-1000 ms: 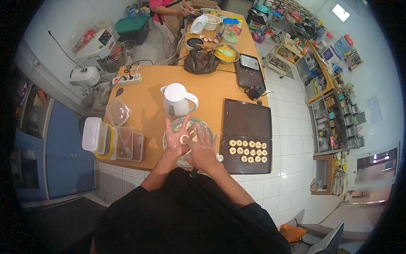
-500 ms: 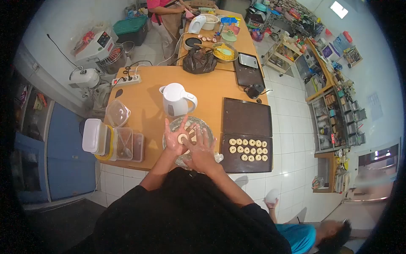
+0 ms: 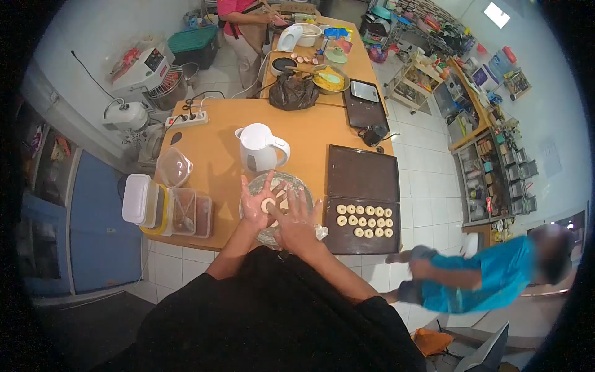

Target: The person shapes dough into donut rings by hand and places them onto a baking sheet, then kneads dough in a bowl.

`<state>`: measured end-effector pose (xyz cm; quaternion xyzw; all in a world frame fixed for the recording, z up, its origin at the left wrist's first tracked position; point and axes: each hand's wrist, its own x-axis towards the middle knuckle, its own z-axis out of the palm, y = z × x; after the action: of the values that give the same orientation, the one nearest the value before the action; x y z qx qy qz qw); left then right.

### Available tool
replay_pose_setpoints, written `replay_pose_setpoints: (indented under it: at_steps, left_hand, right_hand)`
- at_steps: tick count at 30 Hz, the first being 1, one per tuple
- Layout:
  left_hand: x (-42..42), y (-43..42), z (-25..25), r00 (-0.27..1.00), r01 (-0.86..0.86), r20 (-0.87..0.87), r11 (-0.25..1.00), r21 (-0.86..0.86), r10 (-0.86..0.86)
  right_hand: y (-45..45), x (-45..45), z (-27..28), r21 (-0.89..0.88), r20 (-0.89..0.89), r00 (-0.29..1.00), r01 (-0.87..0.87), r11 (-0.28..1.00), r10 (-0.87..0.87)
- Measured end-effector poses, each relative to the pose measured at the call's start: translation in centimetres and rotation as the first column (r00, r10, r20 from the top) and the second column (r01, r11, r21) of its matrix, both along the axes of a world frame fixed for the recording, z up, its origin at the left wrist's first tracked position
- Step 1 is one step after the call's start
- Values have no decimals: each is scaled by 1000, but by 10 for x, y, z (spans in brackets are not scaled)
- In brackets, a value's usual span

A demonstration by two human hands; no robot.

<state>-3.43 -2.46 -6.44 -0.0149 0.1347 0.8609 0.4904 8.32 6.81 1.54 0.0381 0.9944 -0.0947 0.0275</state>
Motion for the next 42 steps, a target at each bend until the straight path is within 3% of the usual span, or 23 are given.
replay_pose_setpoints:
  at_steps: [5, 10, 12, 13, 15, 18, 19, 21, 25, 27, 32, 35, 37, 38, 40, 41, 42]
  left_hand:
    - [0, 2, -5, 999, 29, -34, 999, -30, -30]
    - [1, 0, 2, 999, 22, -35, 996, -85, -25]
    - [-4, -3, -5, 996, 33, 78, 993, 116, -42]
    - [-6, -4, -14, 996, 33, 75, 993, 115, -42]
    - [-9, -4, -28, 986, 85, 97, 900, 428, -139]
    - [-9, -6, -28, 982, 99, 104, 894, 438, -160]
    - [-7, -6, -21, 982, 99, 104, 894, 438, -159]
    - [0, -5, -7, 990, 42, 129, 993, 109, -56]
    - [-4, -6, -13, 978, 51, 178, 955, 294, -107]
    - [-4, -4, -13, 988, 59, 135, 987, 152, -80]
    - [-5, -1, -9, 997, 10, 71, 998, 56, -14]
    - [-4, -1, -2, 997, -81, 0, 997, 2, 81]
    - [-4, 0, -1, 990, -126, -63, 991, -34, 123]
    - [-7, 1, -4, 976, -167, -151, 985, -43, 158]
    - [-8, 3, -4, 952, -207, -239, 977, -49, 190]
    - [-7, 3, -2, 914, -247, -350, 966, -75, 207]
    - [-8, 3, 0, 863, -291, -456, 952, -96, 218]
  right_hand:
    - [-1, 2, 4, -37, 8, 1000, 11, 999, -11]
    - [11, -2, 10, -279, 152, 988, 12, 960, 31]
    - [15, -7, 9, -329, 180, 983, 37, 943, 24]
    - [16, -9, 7, -379, 209, 978, 58, 924, 24]
    - [17, -11, 2, -390, 212, 977, 60, 919, 26]
    - [14, -12, 2, -339, 169, 985, 28, 940, 32]
    - [11, -11, 4, -276, 122, 992, 0, 961, 35]
    - [6, -7, 12, -226, 84, 996, -12, 974, 32]
    - [-1, -1, 8, -20, -28, 998, -65, 998, 65]
    - [-4, 1, 7, -16, -20, 998, -61, 998, 60]
    - [-7, 0, 8, -3, 6, 999, -51, 999, 51]
    - [-4, -6, 3, -164, 89, 995, -19, 986, 34]
    - [4, -14, 5, -437, 226, 974, 88, 895, 14]
    - [8, -17, 2, -439, 226, 974, 91, 894, 13]
    - [18, -21, -9, -667, 261, 965, 152, 730, 37]
    - [22, -23, -23, -667, 260, 965, 150, 730, 38]
    - [27, -26, -40, -831, 310, 950, 253, 495, 34]
